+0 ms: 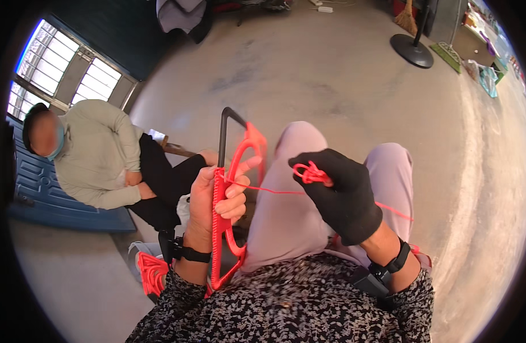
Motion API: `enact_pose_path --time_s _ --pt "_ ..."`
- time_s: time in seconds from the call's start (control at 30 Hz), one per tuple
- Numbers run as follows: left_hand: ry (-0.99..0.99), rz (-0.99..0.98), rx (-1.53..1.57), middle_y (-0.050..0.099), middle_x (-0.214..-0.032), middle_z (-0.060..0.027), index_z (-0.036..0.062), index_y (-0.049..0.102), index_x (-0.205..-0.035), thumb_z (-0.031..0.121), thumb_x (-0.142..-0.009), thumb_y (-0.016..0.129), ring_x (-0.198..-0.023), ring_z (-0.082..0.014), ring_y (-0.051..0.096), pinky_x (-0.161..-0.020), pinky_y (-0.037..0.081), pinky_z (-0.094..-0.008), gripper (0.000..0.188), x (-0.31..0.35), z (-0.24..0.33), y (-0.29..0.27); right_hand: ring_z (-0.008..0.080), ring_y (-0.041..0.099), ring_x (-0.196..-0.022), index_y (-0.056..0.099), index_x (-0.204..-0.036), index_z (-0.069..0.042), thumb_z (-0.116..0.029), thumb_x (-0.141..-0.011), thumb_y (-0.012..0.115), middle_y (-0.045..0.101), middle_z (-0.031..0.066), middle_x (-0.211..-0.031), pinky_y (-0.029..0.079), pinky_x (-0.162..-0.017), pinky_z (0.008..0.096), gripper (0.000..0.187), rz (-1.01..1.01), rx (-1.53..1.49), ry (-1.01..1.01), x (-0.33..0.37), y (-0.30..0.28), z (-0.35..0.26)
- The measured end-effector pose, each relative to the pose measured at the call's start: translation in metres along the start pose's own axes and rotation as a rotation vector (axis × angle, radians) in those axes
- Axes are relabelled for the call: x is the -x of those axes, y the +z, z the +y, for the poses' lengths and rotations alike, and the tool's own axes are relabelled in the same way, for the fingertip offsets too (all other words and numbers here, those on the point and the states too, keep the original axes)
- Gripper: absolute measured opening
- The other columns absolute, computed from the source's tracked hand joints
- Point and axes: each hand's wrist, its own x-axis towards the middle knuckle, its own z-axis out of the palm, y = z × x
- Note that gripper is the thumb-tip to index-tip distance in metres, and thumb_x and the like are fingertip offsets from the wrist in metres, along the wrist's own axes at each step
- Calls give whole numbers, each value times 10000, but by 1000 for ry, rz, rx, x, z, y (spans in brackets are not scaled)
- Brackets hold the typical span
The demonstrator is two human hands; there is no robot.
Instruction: The person is weaving a red plastic rope around a black and red plastic frame, possibly a basket lid or a similar object.
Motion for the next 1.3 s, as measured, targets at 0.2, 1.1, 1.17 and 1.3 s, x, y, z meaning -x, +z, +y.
enact_pose_path --time_s 0.2,1.1,1.17,1.3 --pt "-35 -125 58 540 -773 -117 -63 393 -1367 345 -936 439 -410 -173 470 -402 397 -300 596 13 -8 10 186 659 -812 689 -1064 -53 -9 -788 728 679 91 -877 511 -732 299 283 -90 -117 -374 -12 46 2" --pt "-68 8 -120 598 -772 -123 -3 501 -1243 362 -921 497 -423 -204 477 -416 401 -311 487 3 -39 19 242 687 -741 694 -1039 -149 -111 -648 796 696 48 -876 524 -614 341 406 69 269 -451 13 42 -9" --pt "-84 -8 -85 631 -884 -140 8 436 -1390 322 -925 513 -455 -207 507 -424 434 -304 567 0 -42 21 221 686 -711 692 -998 -157 -121 -652 805 695 27 -860 520 -590 338 366 122 366 -558 15 39 -7" --pt "-83 88 -97 648 -998 -146 16 447 -1383 299 -944 511 -522 -210 569 -433 461 -301 526 -2 -48 22 239 679 -690 675 -916 -129 -123 -632 818 683 44 -822 519 -586 327 318 132 255 -484 13 39 2"
